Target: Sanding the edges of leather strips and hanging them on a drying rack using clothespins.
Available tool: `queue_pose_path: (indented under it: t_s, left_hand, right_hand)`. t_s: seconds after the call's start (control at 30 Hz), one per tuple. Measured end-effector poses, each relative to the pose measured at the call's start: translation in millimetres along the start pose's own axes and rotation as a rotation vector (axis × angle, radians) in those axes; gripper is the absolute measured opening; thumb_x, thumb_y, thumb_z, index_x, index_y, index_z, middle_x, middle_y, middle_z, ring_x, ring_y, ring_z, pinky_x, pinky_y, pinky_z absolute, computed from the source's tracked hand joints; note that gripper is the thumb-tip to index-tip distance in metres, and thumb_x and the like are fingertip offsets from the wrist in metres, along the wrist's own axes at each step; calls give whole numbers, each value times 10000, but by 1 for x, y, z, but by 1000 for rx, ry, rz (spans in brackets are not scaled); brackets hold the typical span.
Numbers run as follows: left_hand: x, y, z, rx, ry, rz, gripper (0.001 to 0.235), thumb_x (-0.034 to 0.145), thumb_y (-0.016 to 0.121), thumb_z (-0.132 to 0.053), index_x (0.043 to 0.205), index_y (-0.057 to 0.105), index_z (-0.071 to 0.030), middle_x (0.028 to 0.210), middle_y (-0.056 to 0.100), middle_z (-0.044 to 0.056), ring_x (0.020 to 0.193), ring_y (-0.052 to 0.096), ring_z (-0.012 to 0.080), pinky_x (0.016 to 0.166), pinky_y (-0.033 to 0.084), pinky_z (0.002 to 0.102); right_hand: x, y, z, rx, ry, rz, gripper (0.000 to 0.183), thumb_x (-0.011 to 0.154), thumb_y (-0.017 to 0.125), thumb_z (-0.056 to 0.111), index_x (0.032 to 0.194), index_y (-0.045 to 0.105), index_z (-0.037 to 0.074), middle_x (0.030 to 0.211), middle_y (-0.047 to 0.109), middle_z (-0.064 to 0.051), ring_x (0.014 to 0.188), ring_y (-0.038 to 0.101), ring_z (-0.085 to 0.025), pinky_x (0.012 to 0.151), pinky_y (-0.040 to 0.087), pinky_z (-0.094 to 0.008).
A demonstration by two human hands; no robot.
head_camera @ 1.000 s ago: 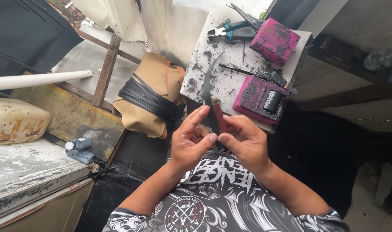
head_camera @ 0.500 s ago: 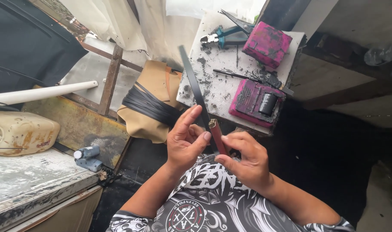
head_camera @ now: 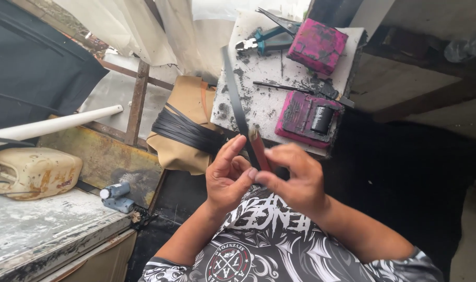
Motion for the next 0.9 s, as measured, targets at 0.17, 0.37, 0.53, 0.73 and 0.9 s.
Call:
queue_pose_path:
  t_s: [0.17, 0.37, 0.53, 0.73, 0.9]
  left_hand:
    - [6, -20, 14, -45, 17, -11, 713, 826, 765, 92, 1473, 463, 99, 1426, 543, 216, 685, 675, 149, 524, 599, 255]
    - [21, -29, 3, -343, -21, -92, 699, 889, 685, 72, 1529, 406, 63, 1208, 702, 204, 620, 660, 125, 447, 557, 196]
    - [21, -24, 1, -603, -122, -100, 666, 880, 638, 126, 1508, 448, 11, 1560, 465, 213, 1112, 701, 364, 807, 687, 347]
    - [23, -17, -8, -634, -153, -86, 674, 883, 645, 114, 1515, 444, -3, 1572, 451, 215, 1133, 693, 355, 829, 682, 327]
    - [20, -25, 6, -546, -153, -106, 746, 874, 659, 114, 1554, 386, -28, 1486, 538, 226, 1076, 725, 316, 756, 690, 301]
  right_hand:
    - [-8, 2, 9, -48, -76, 0, 375, 762, 880, 73, 1080, 742, -69, 903, 725, -202, 727, 731, -305, 587, 594, -391]
    - [-35, -16, 8, 62, 33, 187, 375, 709, 895, 43, 1056, 784, -45, 922, 768, -201, 781, 787, -285, 652, 629, -357]
    - [-46, -16, -16, 484, 298, 31, 789, 803, 817, 16, 1477, 429, -113, 1118, 663, -256, 986, 735, -293, 874, 614, -412]
    - [-40, -9, -22, 721, 490, 82, 573, 862, 762, 50, 1343, 550, -178, 1057, 691, -301, 891, 745, -285, 768, 639, -406]
    - [-34, -10, -19, 911, 645, 64, 513, 961, 642, 152, 1339, 536, -179, 1078, 706, -355, 973, 758, -382, 850, 629, -516]
Point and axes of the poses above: each hand's wrist, its own x-axis towards the middle knuckle, its own y-axis out of the palm, z = x × y, the point moved 1 cm from there along x, towards the middle knuckle
